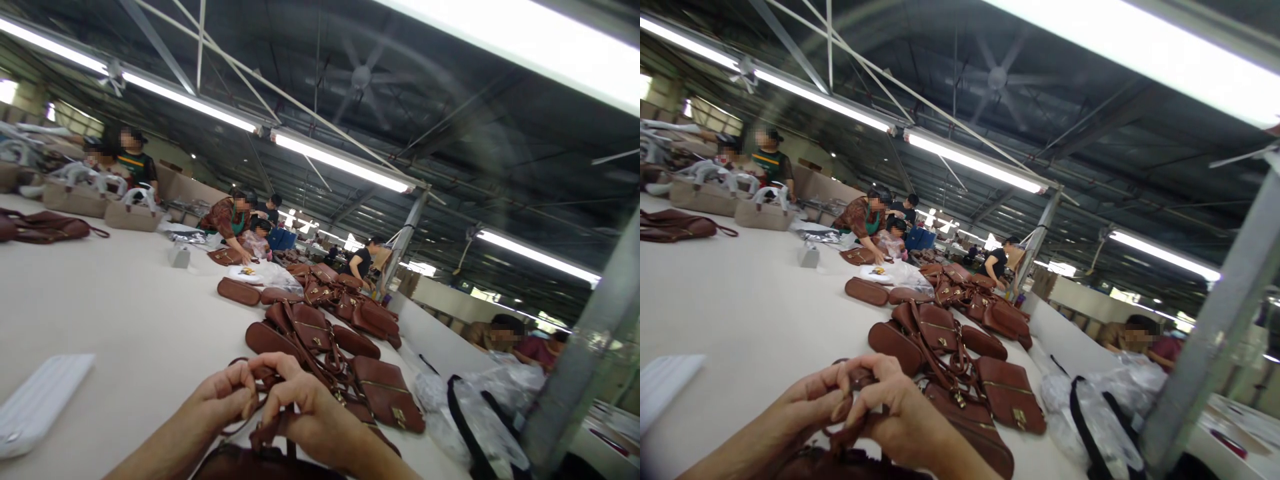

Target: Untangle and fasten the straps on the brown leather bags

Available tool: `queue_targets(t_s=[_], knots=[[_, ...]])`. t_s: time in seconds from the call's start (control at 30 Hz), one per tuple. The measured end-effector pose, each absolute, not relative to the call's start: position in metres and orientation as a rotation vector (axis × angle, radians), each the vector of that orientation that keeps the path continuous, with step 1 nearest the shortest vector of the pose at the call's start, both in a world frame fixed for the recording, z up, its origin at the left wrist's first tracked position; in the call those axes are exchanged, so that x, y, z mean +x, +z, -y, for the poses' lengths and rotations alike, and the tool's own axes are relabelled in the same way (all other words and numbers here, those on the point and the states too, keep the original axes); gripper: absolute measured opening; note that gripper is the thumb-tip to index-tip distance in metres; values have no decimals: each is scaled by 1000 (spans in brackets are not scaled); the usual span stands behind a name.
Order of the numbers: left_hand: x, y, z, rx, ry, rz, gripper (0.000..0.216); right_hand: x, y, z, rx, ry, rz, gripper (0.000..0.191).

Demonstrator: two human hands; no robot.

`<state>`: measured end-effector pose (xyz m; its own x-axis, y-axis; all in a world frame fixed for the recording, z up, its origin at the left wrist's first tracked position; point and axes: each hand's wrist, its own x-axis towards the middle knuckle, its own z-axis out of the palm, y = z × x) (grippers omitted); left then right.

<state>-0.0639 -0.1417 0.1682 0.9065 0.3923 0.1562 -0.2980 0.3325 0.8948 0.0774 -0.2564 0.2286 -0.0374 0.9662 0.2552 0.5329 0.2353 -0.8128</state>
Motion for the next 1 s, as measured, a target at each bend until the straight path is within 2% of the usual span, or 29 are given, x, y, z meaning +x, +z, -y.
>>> queue_targets(t_s=[0.1,0.23,0.3,0.37,0.43,0.5,0.63,0.73,0.83,1.0], knots=[[-66,160,137,1329,588,-56,40,77,224,254,-1514,545,1694,5],[-78,159,142,1615,538,-103,30,73,234,251,-1630,395,1800,19],[-82,163,144,1670,492,-95,39,73,251,251,-1641,411,1946,36],[-83,165,141,1637,435,-28,37,78,272,253,-1678,457,2070,64],[-84,165,132,1567,324,31,33,91,290,255,-1757,428,2164,80],[-87,163,117,1558,268,4,35,110,304,258,-1851,258,2206,73],[-97,164,89,1791,332,-155,36,158,323,267,-2102,-232,2111,45],[-103,175,78,1963,384,-207,32,182,331,276,-2193,-333,2028,33],[-103,187,74,2070,413,-236,43,186,337,285,-2178,-171,1971,30],[-98,189,71,2062,503,-260,42,167,349,303,-1946,603,1758,25]])
